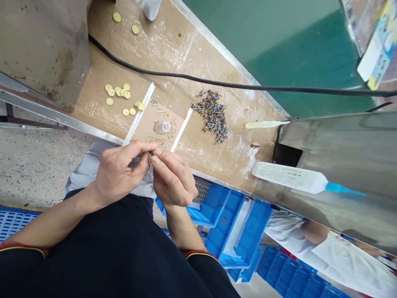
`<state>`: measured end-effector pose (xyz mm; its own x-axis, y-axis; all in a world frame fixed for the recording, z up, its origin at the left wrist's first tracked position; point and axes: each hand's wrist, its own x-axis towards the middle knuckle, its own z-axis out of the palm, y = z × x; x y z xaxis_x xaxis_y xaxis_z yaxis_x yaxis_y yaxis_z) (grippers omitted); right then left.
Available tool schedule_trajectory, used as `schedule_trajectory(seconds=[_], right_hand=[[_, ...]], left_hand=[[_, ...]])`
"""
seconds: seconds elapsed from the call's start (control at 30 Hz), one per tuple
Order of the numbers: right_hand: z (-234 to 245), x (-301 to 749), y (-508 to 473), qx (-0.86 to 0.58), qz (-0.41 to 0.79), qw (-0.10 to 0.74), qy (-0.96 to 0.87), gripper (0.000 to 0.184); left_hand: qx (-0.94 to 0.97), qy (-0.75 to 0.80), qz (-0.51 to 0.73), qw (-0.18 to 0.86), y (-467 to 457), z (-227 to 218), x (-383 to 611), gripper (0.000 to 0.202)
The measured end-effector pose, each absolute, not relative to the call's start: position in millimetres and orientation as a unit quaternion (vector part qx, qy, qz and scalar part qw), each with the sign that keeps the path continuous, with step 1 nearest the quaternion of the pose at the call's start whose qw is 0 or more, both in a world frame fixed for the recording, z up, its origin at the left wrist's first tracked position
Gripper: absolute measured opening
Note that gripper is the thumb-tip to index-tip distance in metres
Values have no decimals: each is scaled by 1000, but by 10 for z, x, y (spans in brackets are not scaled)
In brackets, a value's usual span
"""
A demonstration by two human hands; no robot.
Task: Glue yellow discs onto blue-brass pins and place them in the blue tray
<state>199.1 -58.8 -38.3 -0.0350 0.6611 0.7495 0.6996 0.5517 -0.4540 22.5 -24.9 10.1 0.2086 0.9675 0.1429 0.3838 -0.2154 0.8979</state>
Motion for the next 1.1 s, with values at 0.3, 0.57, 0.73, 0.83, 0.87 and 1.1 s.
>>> schedule_trajectory(seconds=[0.3, 0.57, 0.73, 0.83, 0.87, 1.1], right_hand=[[-217, 2017, -569, -500, 101, 559, -654, 42], [-153, 2089, -526, -556, 302, 529, -565, 17], [-135, 2130, -501, -540, 350, 532, -551, 19], [-115, 2157, -493, -523, 388, 536, -537, 19], [-111, 2165, -493, -522, 398, 536, -531, 19], [-123, 2199, -511, -531, 425, 532, -504, 8]], left_hand=[[706, 435, 413, 377, -220, -37, 195, 33], [741, 410, 408, 342, -198, -61, 173, 20], [740, 411, 408, 341, -176, -21, 175, 17], [734, 419, 411, 341, -168, 5, 168, 14], [734, 422, 411, 338, -162, 14, 165, 13], [718, 437, 405, 359, -100, 68, 128, 4]])
